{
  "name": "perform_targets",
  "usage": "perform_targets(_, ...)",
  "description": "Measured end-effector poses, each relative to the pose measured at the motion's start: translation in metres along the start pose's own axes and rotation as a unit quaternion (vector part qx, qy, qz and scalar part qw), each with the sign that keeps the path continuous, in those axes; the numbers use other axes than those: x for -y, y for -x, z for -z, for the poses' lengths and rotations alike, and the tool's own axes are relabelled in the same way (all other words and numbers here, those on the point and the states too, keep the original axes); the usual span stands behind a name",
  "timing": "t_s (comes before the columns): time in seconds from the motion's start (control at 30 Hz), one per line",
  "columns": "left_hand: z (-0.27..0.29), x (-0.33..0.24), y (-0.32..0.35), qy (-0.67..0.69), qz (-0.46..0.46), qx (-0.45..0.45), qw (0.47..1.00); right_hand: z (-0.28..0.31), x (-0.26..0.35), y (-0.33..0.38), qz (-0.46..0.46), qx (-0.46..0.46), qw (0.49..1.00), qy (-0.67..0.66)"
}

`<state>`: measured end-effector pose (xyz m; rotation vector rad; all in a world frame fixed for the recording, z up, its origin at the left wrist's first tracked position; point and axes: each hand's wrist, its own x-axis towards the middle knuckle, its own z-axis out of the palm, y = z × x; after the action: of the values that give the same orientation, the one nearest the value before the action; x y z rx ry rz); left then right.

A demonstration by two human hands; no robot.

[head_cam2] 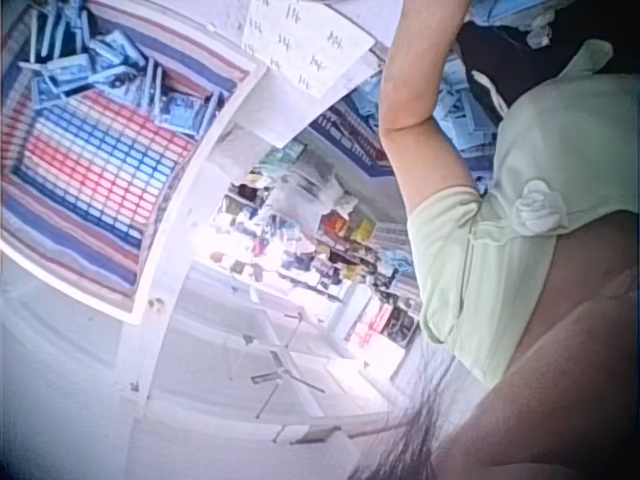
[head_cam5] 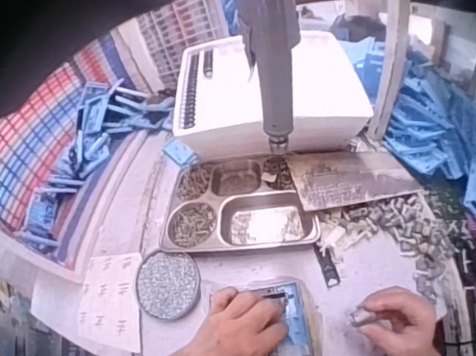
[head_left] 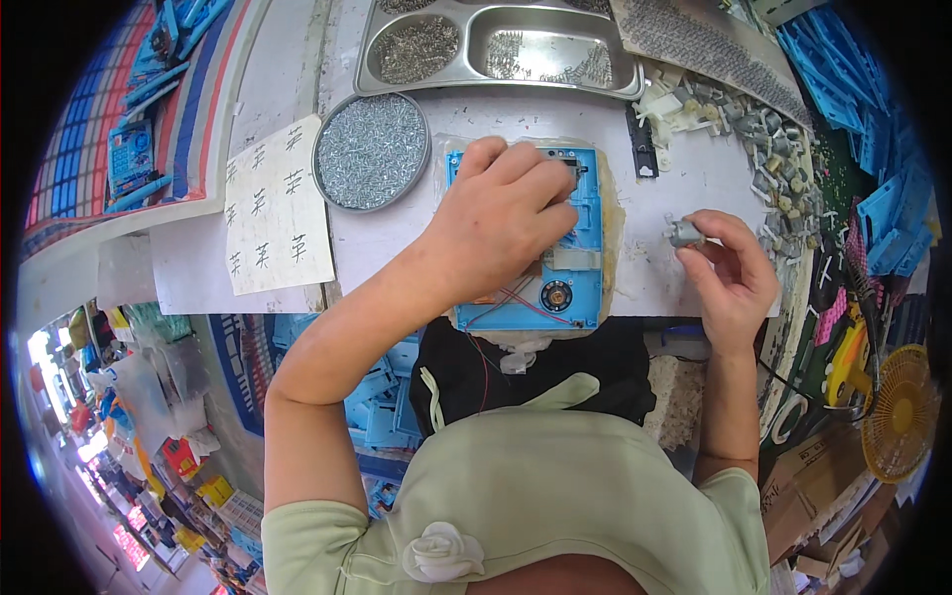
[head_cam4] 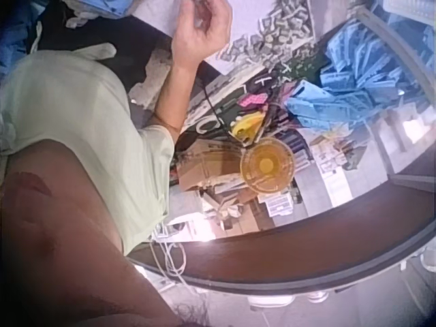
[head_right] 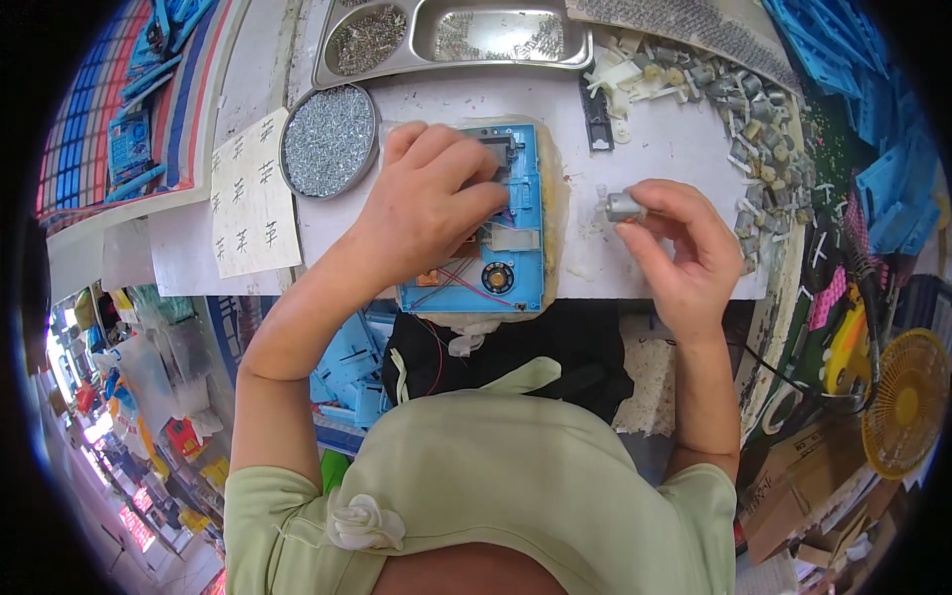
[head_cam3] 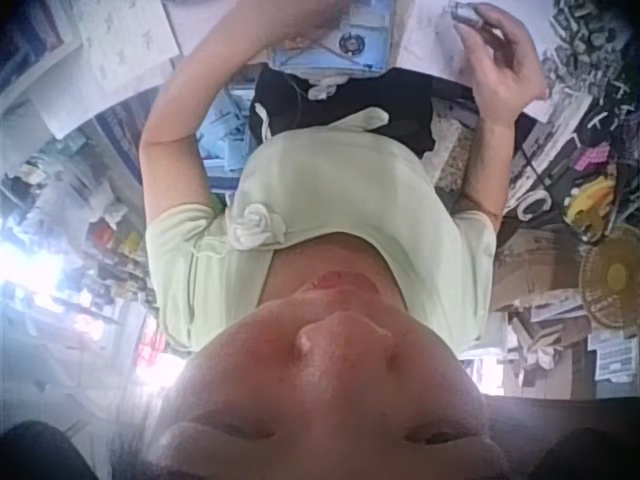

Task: The person is assembling an electronic device by soldering wires and installing components into a plastic housing.

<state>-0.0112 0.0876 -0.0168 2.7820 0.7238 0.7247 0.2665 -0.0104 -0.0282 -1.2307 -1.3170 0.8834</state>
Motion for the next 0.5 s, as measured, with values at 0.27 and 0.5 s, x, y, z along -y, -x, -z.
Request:
perform_targets(0.27,0.013,0.001,0.075,0.066,0.137,-0.077,0.985,-0.05,-0.002,-0.031,0.13,0.104,0.97,0.176)
perform_targets(0.5,0.022,-0.026,0.045,0.07,0.154,-0.121,0.978,-0.028,-0.008,-0.023,0.032,0.029,0.999,0.027)
